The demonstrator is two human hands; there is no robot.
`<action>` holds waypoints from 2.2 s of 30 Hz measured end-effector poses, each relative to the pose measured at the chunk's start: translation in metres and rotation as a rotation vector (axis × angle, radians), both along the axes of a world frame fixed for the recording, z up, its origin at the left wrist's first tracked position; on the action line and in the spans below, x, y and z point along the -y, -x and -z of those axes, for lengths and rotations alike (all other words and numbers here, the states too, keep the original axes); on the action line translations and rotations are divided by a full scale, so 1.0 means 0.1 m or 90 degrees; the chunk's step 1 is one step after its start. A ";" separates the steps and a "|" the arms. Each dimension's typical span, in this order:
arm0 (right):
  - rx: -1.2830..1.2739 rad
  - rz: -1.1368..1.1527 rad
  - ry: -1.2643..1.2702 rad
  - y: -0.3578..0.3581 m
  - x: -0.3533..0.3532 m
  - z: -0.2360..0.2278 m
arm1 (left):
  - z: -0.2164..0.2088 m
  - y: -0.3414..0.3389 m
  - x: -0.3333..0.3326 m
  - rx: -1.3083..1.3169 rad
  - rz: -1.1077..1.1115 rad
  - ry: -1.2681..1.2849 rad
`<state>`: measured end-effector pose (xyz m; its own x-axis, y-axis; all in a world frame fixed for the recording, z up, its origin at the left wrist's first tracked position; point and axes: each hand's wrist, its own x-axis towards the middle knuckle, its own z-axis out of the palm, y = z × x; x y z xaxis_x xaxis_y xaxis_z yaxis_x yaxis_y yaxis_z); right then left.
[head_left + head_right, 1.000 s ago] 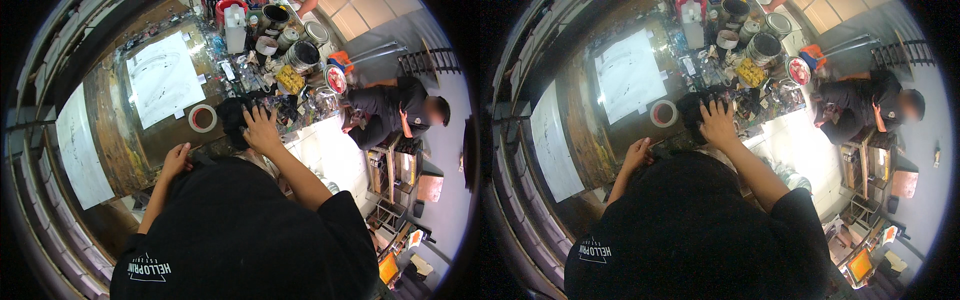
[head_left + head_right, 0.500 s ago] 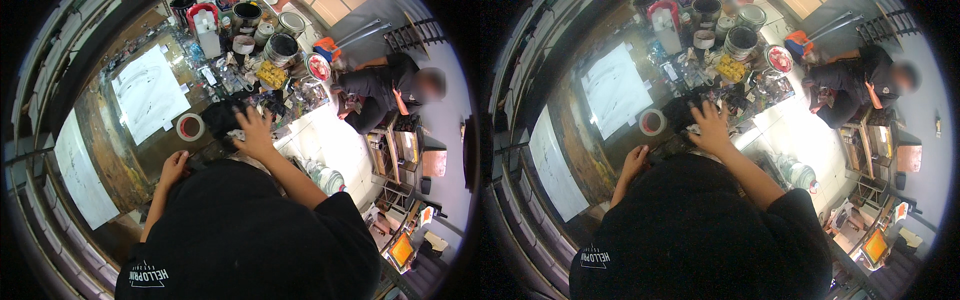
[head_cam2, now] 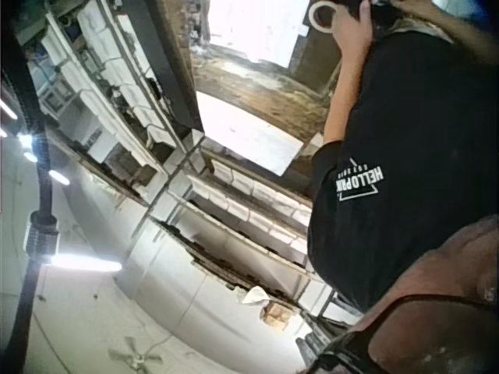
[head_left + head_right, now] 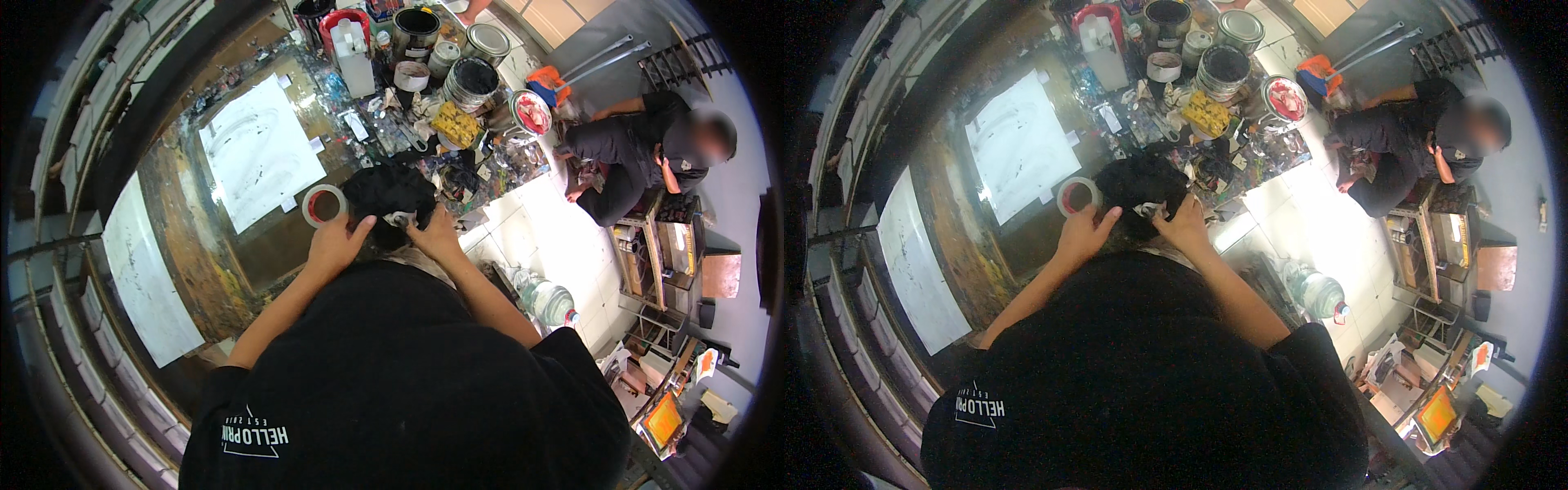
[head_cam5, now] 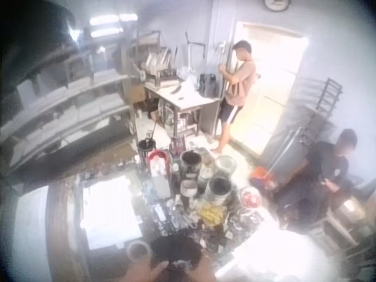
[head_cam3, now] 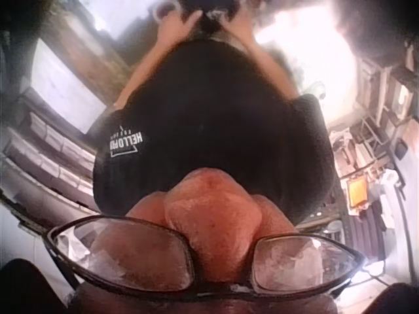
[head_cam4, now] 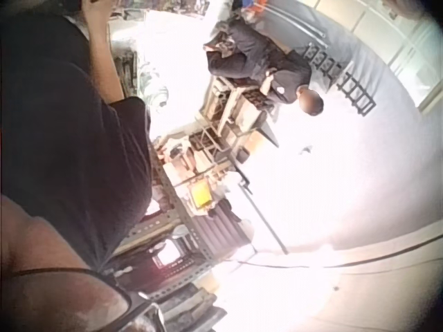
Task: The person wipes a screen printing frame, applies ink to it using a spatula, and peels a sheet of paper from a flat surface.
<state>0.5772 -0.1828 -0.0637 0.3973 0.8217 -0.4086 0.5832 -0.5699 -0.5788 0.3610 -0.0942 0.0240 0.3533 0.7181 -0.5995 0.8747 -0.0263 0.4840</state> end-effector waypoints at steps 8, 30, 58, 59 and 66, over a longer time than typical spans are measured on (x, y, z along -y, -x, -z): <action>-0.475 0.314 0.029 0.25 -0.03 0.32 | 0.82 -0.19 -0.95 0.127 0.178 -0.166; -0.429 0.465 -0.368 -0.40 0.10 -0.31 | 0.34 -1.12 -0.31 0.343 0.141 -0.109; 0.226 -0.093 0.048 -0.99 -0.50 -0.05 | 1.16 -1.73 -0.05 0.420 -0.416 0.206; 0.208 -0.097 0.057 -1.04 -0.54 -0.08 | 1.24 -1.72 -0.05 0.435 -0.431 0.225; 0.144 -0.085 0.000 -1.20 -0.60 -0.08 | 1.30 -1.78 -0.04 0.480 -0.509 0.287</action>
